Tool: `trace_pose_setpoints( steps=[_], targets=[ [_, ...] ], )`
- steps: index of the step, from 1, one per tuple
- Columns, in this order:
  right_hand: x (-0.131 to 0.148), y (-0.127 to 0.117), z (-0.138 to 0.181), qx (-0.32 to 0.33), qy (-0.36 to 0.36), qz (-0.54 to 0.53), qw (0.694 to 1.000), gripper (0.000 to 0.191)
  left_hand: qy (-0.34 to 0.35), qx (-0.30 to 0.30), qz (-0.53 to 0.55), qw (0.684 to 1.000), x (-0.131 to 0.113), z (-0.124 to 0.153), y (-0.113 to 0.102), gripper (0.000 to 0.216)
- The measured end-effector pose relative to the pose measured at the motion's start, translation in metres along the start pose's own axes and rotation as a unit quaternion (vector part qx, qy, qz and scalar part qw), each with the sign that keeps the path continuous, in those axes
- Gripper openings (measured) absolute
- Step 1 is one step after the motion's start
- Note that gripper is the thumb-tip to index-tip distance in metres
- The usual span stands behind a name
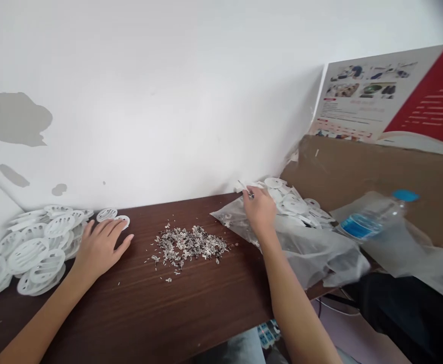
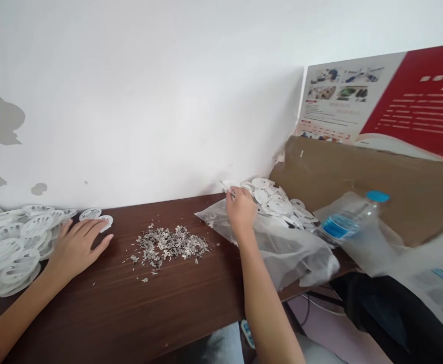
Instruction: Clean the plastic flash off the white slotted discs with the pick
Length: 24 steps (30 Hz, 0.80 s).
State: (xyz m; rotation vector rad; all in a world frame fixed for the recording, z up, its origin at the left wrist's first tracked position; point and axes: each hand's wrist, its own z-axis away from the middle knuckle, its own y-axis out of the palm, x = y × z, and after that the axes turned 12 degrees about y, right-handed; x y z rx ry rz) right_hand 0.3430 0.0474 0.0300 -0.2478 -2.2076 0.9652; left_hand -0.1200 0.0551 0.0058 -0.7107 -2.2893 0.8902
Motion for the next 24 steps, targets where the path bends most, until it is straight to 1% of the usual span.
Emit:
trace_pose_setpoints(
  steps=[1,2,4,5,6,8,9,10,11,13,15,18,20,22,24],
  targets=[
    [0.010,0.004,0.009,0.006,-0.064,-0.029,0.998,0.035,0.009,-0.005,0.012,1.000,-0.001,0.000,-0.001,0.034],
    [0.020,0.008,0.020,0.030,-0.137,-0.055,0.989,0.034,0.015,-0.010,0.024,1.000,-0.003,0.000,-0.001,0.034],
    [0.039,0.016,0.046,0.092,-0.265,-0.096,0.955,0.033,0.014,-0.014,0.056,0.998,-0.007,-0.001,-0.003,0.035],
    [0.047,0.019,0.060,0.112,-0.326,-0.109,0.932,0.032,0.002,-0.013,0.079,0.997,-0.011,-0.001,-0.004,0.036],
    [0.054,0.021,0.074,0.117,-0.381,-0.119,0.910,0.031,-0.018,-0.010,0.109,0.994,-0.015,-0.001,-0.006,0.038],
    [0.064,0.023,0.099,0.111,-0.463,-0.138,0.868,0.030,-0.077,-0.007,0.186,0.979,-0.026,-0.003,-0.010,0.041],
    [0.068,0.022,0.109,0.107,-0.494,-0.150,0.849,0.029,-0.116,-0.007,0.233,0.966,-0.032,-0.004,-0.012,0.045],
    [0.070,0.020,0.118,0.106,-0.521,-0.162,0.831,0.030,-0.160,-0.006,0.286,0.945,-0.039,-0.006,-0.013,0.049],
    [0.071,0.019,0.124,0.110,-0.541,-0.173,0.815,0.030,-0.200,-0.006,0.340,0.919,-0.045,-0.007,-0.014,0.052],
    [0.072,0.016,0.132,0.125,-0.560,-0.187,0.797,0.031,-0.259,-0.003,0.421,0.869,-0.054,-0.010,-0.016,0.054],
    [0.072,0.014,0.135,0.147,-0.559,-0.193,0.793,0.032,-0.278,0.010,0.468,0.839,-0.060,-0.013,-0.016,0.053],
    [0.071,0.014,0.135,0.181,-0.555,-0.197,0.787,0.032,-0.263,0.030,0.506,0.821,-0.064,-0.016,-0.017,0.047],
    [0.071,0.014,0.136,0.206,-0.549,-0.203,0.784,0.033,-0.258,0.033,0.525,0.810,-0.064,-0.018,-0.017,0.045],
    [0.071,0.014,0.139,0.233,-0.535,-0.208,0.785,0.034,-0.267,0.030,0.542,0.796,-0.064,-0.018,-0.017,0.045],
    [0.073,0.014,0.143,0.259,-0.512,-0.212,0.791,0.037,-0.293,0.022,0.548,0.783,-0.063,-0.017,-0.016,0.046]
  ],
)
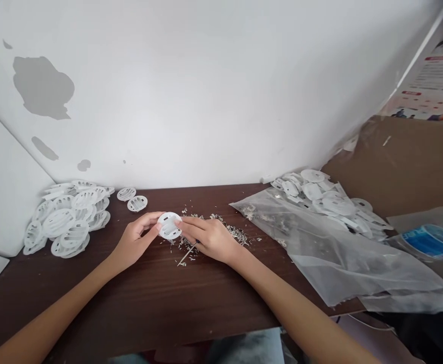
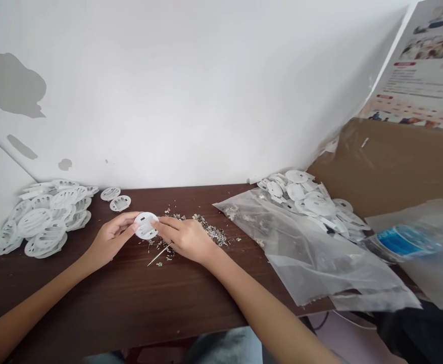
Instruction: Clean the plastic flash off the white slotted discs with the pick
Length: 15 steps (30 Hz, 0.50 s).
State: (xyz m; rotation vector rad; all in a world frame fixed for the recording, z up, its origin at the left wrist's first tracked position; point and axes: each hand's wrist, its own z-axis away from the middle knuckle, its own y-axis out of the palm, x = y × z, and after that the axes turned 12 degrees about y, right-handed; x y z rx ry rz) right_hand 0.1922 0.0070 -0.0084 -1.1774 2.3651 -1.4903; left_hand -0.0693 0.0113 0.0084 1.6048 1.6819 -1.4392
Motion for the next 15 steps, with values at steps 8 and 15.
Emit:
trace_pose_setpoints(
  steps=[8,15],
  targets=[
    [0.003,0.001,-0.001,-0.013,0.130,-0.019,0.991,0.038,-0.065,-0.122,0.030,0.990,0.005,-0.003,-0.004,0.055],
    [-0.005,-0.009,-0.001,0.025,0.133,-0.027,0.990,0.023,-0.072,-0.134,0.016,0.988,0.003,-0.005,-0.004,0.047]
  ],
)
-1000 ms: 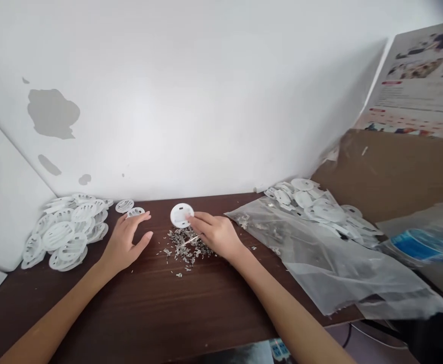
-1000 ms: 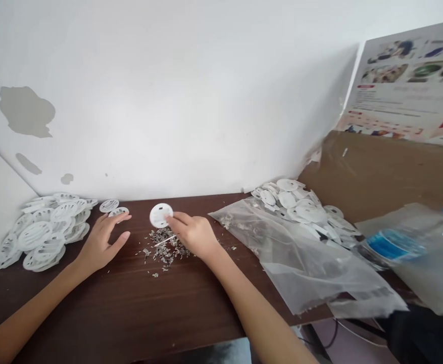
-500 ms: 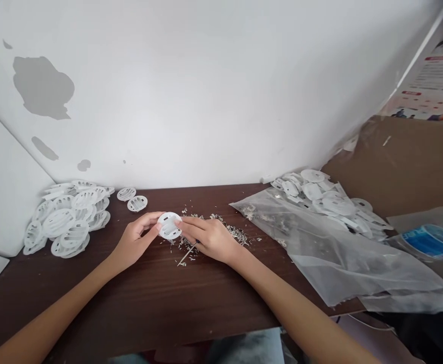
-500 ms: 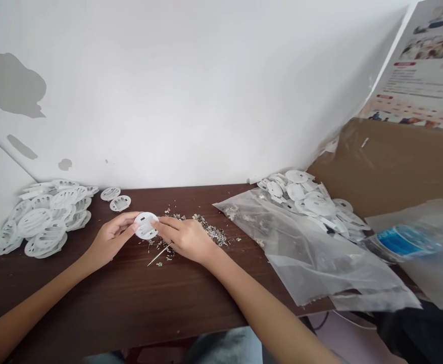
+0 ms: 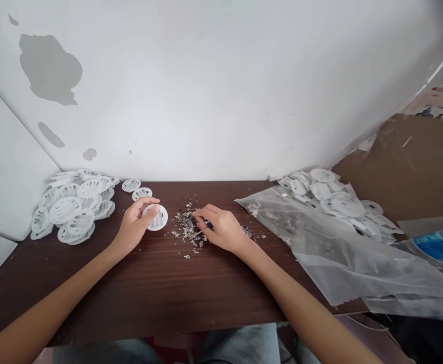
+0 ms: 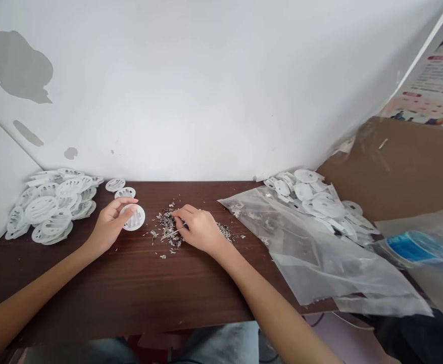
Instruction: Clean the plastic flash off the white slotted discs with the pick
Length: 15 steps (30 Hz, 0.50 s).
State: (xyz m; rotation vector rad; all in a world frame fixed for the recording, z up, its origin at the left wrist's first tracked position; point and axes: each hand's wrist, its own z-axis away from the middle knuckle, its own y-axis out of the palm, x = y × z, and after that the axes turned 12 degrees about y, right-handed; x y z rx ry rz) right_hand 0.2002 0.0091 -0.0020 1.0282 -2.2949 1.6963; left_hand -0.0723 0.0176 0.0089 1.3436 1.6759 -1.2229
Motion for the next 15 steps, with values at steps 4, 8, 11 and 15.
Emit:
trace_pose_setpoints(
  steps=[4,8,11,15],
  targets=[
    [0.010,-0.001,0.002,0.043,-0.045,0.033,0.998,0.018,0.004,-0.005,-0.030,1.000,-0.002,0.000,0.000,0.045],
    [0.022,-0.004,0.004,0.107,-0.071,0.047,0.991,0.018,0.001,0.011,-0.047,0.999,-0.003,0.001,0.000,0.045],
    [0.026,-0.007,0.004,0.129,-0.060,0.047,0.989,0.023,0.011,0.022,-0.060,0.998,-0.002,0.001,0.000,0.043],
    [0.026,-0.008,0.004,0.137,-0.047,0.051,0.988,0.025,0.013,0.035,-0.075,0.996,-0.002,0.002,0.001,0.043]
  ],
)
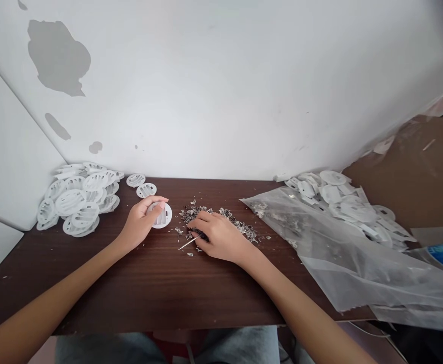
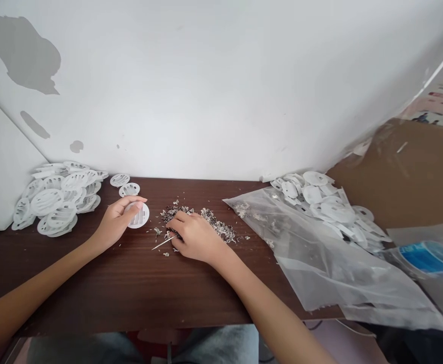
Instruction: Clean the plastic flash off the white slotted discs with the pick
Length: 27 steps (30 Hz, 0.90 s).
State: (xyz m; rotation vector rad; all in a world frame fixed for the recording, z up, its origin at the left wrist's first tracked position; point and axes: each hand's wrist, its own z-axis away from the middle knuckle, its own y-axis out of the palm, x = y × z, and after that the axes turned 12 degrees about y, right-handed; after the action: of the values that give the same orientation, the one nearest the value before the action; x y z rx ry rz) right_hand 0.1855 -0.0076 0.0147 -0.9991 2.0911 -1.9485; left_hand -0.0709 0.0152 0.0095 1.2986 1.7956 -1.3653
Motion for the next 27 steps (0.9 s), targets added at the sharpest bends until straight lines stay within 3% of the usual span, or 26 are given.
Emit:
trace_pose_setpoints(
  steps=[4,14,19,24,27],
  targets=[
    [0.001,0.001,0.001,0.005,-0.009,0.001,1.000,0.029,0.000,0.006,-0.008,1.000,-0.002,0.000,0.000,0.044],
    [0.005,-0.001,0.001,0.000,-0.024,-0.009,1.000,0.013,-0.005,0.019,-0.017,1.000,0.000,0.002,0.000,0.043],
    [0.006,0.006,0.001,-0.045,0.008,-0.129,0.991,0.013,-0.002,0.038,0.001,0.999,-0.012,0.008,0.004,0.041],
    [0.010,0.006,0.000,-0.094,0.046,-0.276,0.955,0.013,-0.054,0.108,0.051,0.991,-0.025,0.020,0.014,0.044],
    [0.014,0.003,-0.001,-0.095,0.070,-0.304,0.945,0.014,-0.060,0.142,0.061,0.986,-0.027,0.025,0.019,0.043]
  ],
)
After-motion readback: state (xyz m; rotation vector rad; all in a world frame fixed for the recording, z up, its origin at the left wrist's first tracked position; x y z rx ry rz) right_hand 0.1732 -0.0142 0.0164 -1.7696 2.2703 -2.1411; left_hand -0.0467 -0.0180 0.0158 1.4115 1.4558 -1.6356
